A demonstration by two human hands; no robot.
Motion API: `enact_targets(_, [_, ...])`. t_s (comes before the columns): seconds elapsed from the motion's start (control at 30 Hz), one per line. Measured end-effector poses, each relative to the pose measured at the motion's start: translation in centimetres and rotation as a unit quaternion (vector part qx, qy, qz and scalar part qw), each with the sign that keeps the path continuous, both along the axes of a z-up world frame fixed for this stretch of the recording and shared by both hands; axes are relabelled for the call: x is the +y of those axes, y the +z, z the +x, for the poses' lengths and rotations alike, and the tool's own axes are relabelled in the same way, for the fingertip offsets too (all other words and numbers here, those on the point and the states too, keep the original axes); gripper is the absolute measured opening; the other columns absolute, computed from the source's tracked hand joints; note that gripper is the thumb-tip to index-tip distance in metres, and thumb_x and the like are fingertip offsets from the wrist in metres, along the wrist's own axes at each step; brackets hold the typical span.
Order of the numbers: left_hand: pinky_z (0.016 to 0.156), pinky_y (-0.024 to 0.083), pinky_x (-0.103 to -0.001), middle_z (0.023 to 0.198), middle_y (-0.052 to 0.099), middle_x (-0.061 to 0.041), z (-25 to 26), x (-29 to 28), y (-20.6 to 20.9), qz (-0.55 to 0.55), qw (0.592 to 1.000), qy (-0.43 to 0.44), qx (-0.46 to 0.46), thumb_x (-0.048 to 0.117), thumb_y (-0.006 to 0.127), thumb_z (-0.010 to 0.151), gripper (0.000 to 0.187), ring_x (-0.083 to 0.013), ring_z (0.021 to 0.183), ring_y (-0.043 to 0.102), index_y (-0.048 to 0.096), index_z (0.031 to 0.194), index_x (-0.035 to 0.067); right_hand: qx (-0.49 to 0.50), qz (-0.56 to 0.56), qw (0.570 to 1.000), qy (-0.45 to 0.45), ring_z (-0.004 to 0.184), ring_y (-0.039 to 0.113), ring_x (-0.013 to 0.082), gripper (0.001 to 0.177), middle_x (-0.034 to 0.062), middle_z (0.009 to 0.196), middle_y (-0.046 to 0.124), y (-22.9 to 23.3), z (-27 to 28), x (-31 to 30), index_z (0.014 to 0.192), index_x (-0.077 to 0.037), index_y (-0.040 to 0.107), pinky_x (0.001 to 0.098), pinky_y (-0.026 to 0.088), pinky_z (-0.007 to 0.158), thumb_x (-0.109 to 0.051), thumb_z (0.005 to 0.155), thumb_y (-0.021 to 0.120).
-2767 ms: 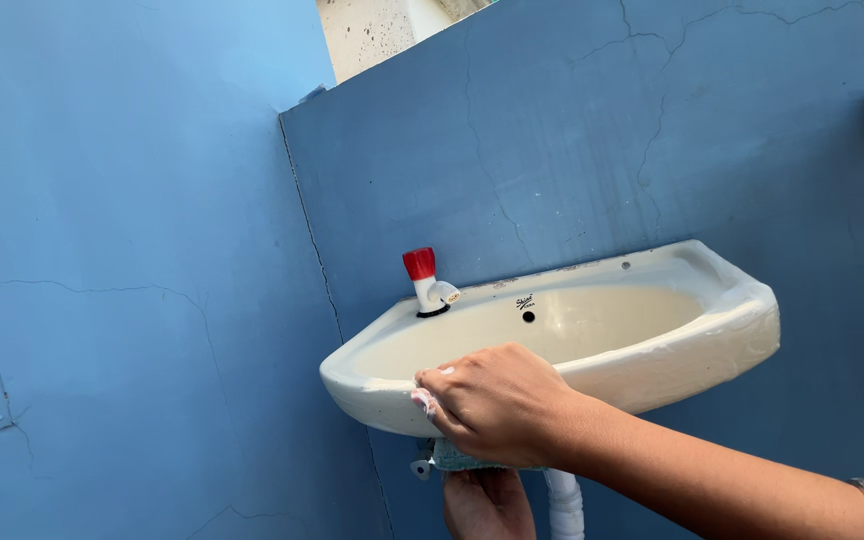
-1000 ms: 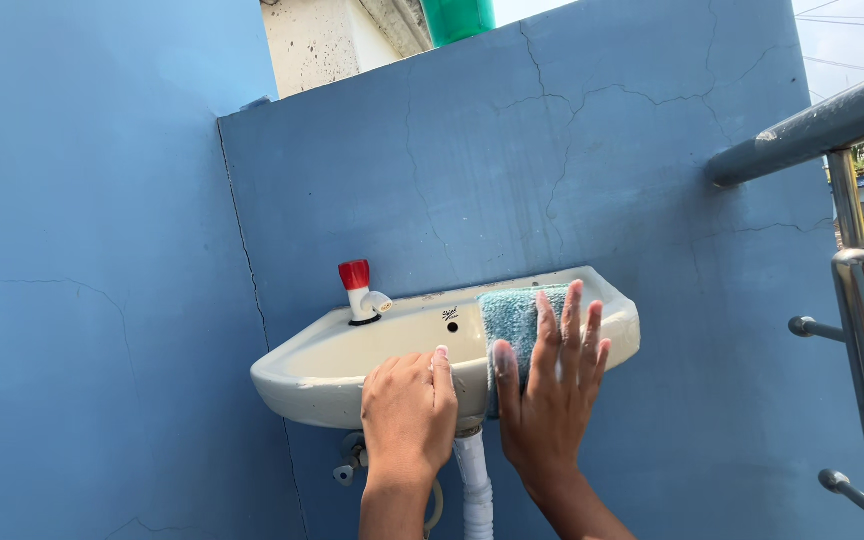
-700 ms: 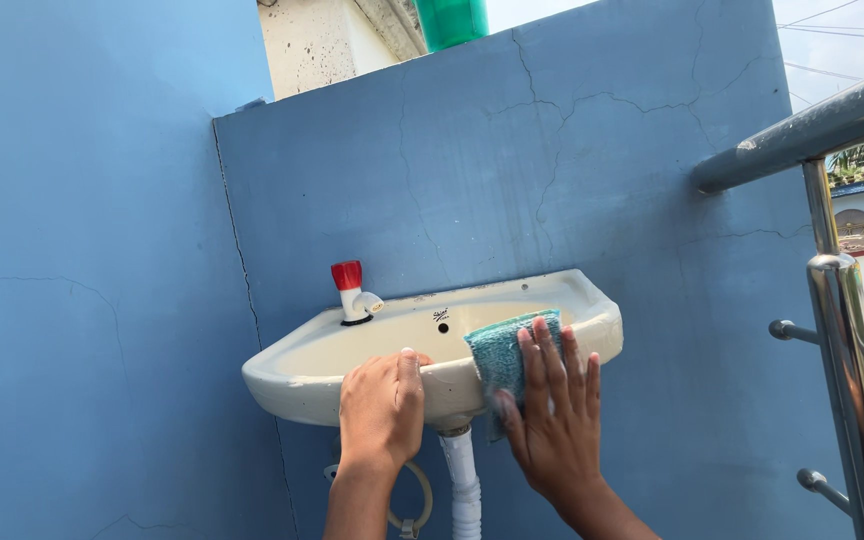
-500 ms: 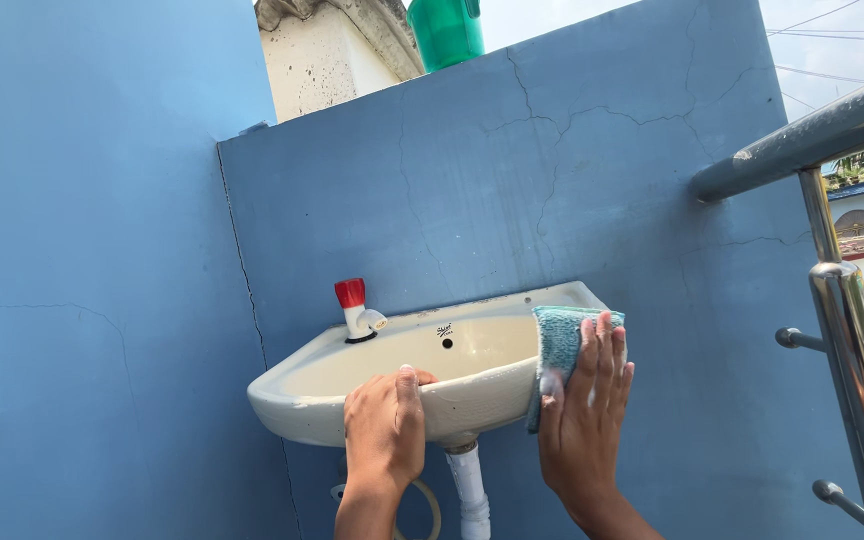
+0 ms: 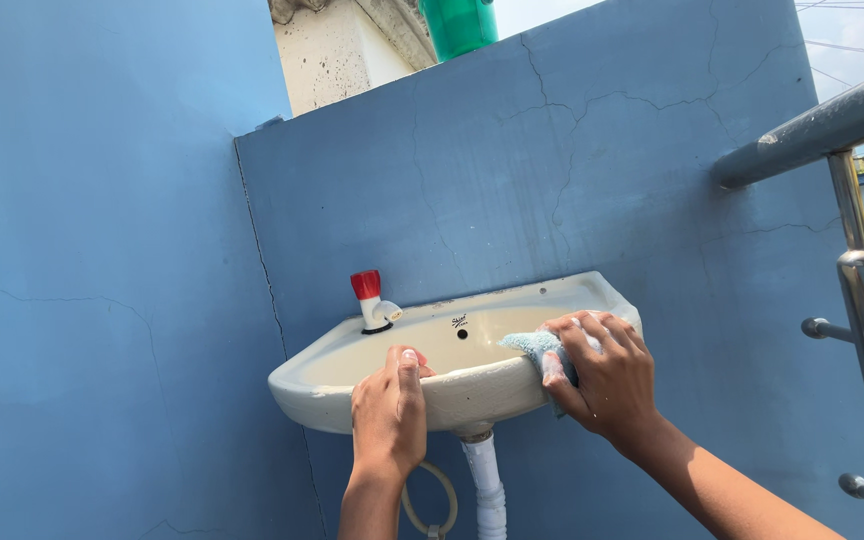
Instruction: The person cleans the exterior and underside of a white wall-mounted sink using a blue sponge with soapy lather, moving the sponge across the porcelain surfaces.
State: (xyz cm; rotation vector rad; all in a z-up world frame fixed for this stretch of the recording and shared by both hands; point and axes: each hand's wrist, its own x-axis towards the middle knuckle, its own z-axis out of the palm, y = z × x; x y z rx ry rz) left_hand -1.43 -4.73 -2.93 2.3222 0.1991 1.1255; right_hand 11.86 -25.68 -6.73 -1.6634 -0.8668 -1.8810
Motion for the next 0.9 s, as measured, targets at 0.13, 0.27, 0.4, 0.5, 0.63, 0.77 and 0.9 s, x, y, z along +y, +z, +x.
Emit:
enact_targets(0.13, [0.107, 0.039, -0.046, 0.1, 0.077, -0.011, -0.1, 0.0, -0.2, 0.012, 0.999, -0.019, -0.028, 0.05, 0.007, 0.096, 0.067, -0.0316, 0.112, 0.061, 0.059, 0.114, 0.013, -0.045, -0.031, 0.998, 0.016, 0.098, 0.069, 0.0349, 0.047, 0.0141, 0.102, 0.072, 0.0, -2.4, 3.5, 0.115, -0.01, 0.071, 0.0483, 0.052, 0.084, -0.044, 0.084, 0.06])
enact_targets(0.27, [0.105, 0.039, -0.049, 0.099, 0.073, -0.017, -0.2, -0.3, -0.1, 0.009, 1.0, 0.0, -0.024, 0.047, 0.012, 0.099, 0.061, -0.0349, 0.112, 0.06, 0.055, 0.123, 0.01, -0.078, -0.073, 0.994, 0.019, 0.094, 0.069, 0.0352, 0.056, 0.0167, 0.102, 0.072, 0.9, -5.8, 7.4, 0.112, -0.006, 0.07, 0.048, 0.053, 0.082, -0.054, 0.084, 0.065])
enact_targets(0.4, [0.107, 0.039, -0.048, 0.097, 0.073, -0.018, -0.7, -0.8, 0.5, 0.009, 0.999, 0.029, 0.012, 0.045, 0.019, 0.102, 0.055, -0.0347, 0.112, 0.061, 0.05, 0.13, 0.01, -0.048, -0.112, 0.992, 0.03, 0.093, 0.069, 0.0349, 0.058, 0.0192, 0.102, 0.072, 1.8, -6.9, 7.4, 0.11, -0.002, 0.07, 0.047, 0.054, 0.08, -0.055, 0.087, 0.067])
enact_targets(0.5, [0.109, 0.038, -0.048, 0.099, 0.073, -0.019, -0.8, -1.1, 0.4, 0.024, 0.999, 0.037, 0.003, 0.045, 0.02, 0.104, 0.055, -0.0337, 0.113, 0.061, 0.05, 0.131, 0.009, -0.044, -0.114, 0.992, 0.034, 0.094, 0.07, 0.035, 0.058, 0.02, 0.102, 0.071, 1.7, -7.2, 7.2, 0.11, -0.001, 0.07, 0.0471, 0.054, 0.081, -0.054, 0.086, 0.068])
enact_targets(0.63, [0.11, 0.038, -0.048, 0.104, 0.071, -0.018, -0.9, -1.3, 0.1, 0.023, 0.999, 0.04, -0.005, 0.045, 0.02, 0.103, 0.054, -0.0325, 0.117, 0.059, 0.051, 0.131, 0.01, -0.035, -0.099, 0.994, 0.02, 0.094, 0.07, 0.0345, 0.058, 0.0191, 0.098, 0.071, 1.5, -7.5, 7.7, 0.108, 0.0, 0.07, 0.0469, 0.054, 0.082, -0.053, 0.086, 0.068])
enact_targets(0.77, [0.111, 0.037, -0.046, 0.112, 0.068, -0.017, -1.3, -1.5, 0.0, 0.03, 0.999, 0.037, 0.008, 0.044, 0.021, 0.103, 0.053, -0.0308, 0.12, 0.057, 0.049, 0.134, 0.011, -0.056, -0.081, 0.995, 0.023, 0.092, 0.07, 0.0332, 0.059, 0.019, 0.096, 0.072, 1.8, -7.6, 8.0, 0.102, 0.001, 0.072, 0.0464, 0.053, 0.081, -0.055, 0.084, 0.068])
enact_targets(0.9, [0.114, 0.034, -0.045, 0.123, 0.064, -0.015, -1.6, -1.4, -0.5, 0.041, 0.998, 0.041, 0.016, 0.043, 0.025, 0.102, 0.055, -0.029, 0.125, 0.052, 0.045, 0.143, 0.012, -0.038, -0.08, 0.996, 0.02, 0.091, 0.07, 0.0323, 0.055, 0.0173, 0.094, 0.072, 1.6, -7.8, 8.0, 0.101, 0.001, 0.072, 0.0455, 0.053, 0.079, -0.052, 0.084, 0.068])
